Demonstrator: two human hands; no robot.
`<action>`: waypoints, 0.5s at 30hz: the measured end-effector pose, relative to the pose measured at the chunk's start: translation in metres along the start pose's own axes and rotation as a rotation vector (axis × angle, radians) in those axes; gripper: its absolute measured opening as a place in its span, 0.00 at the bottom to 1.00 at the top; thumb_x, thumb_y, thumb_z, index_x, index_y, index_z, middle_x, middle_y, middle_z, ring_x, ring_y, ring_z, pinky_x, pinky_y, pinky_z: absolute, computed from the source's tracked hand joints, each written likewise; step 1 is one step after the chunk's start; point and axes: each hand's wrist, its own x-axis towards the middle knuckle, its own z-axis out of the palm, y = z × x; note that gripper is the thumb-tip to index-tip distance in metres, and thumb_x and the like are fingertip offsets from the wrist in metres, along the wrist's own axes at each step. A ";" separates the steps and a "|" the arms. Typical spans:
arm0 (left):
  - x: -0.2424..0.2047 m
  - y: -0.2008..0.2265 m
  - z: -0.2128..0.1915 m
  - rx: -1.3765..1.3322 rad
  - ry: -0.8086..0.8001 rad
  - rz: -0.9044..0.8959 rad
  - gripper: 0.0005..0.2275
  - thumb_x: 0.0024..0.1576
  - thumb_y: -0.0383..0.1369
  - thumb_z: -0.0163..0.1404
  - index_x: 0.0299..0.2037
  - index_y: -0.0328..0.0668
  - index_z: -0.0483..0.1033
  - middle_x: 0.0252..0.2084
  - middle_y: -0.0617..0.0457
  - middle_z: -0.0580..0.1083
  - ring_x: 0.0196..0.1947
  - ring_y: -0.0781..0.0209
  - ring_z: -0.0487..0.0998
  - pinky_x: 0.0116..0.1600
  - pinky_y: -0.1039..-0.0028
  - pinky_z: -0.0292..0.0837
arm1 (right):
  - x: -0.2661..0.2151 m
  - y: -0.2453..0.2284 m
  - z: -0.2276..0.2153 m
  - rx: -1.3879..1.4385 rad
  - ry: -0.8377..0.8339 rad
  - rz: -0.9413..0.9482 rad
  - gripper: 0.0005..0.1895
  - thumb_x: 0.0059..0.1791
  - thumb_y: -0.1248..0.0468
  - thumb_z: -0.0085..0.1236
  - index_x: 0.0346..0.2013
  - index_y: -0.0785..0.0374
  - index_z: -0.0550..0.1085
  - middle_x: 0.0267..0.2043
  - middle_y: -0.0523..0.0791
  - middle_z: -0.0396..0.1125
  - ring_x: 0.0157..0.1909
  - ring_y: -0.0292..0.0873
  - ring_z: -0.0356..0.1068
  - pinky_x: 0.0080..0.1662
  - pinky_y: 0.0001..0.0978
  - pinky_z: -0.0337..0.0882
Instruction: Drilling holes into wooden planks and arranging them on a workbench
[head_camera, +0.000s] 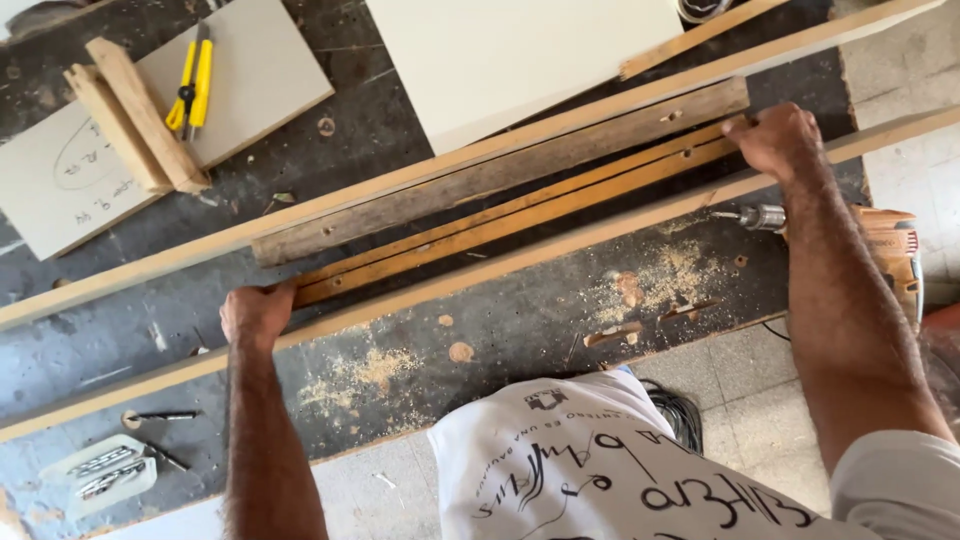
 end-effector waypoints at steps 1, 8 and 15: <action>-0.001 0.000 -0.001 -0.002 0.002 -0.005 0.24 0.53 0.52 0.52 0.46 0.41 0.86 0.45 0.37 0.81 0.49 0.38 0.79 0.52 0.58 0.73 | 0.004 0.005 0.000 -0.001 -0.003 -0.005 0.31 0.62 0.46 0.58 0.21 0.56 0.61 0.23 0.42 0.58 0.22 0.42 0.57 0.25 0.35 0.65; -0.010 0.004 0.005 0.060 -0.074 0.025 0.27 0.59 0.56 0.51 0.18 0.40 0.73 0.26 0.49 0.75 0.29 0.52 0.74 0.37 0.60 0.72 | 0.011 0.016 -0.006 -0.318 -0.029 0.049 0.43 0.54 0.32 0.56 0.44 0.77 0.77 0.65 0.64 0.64 0.62 0.66 0.60 0.62 0.58 0.59; -0.022 0.012 -0.003 0.106 -0.091 0.012 0.32 0.61 0.62 0.46 0.26 0.36 0.79 0.37 0.44 0.80 0.36 0.49 0.79 0.43 0.58 0.76 | 0.013 0.018 -0.005 -0.471 -0.013 -0.069 0.47 0.51 0.28 0.48 0.64 0.66 0.72 0.68 0.59 0.64 0.68 0.67 0.61 0.66 0.69 0.49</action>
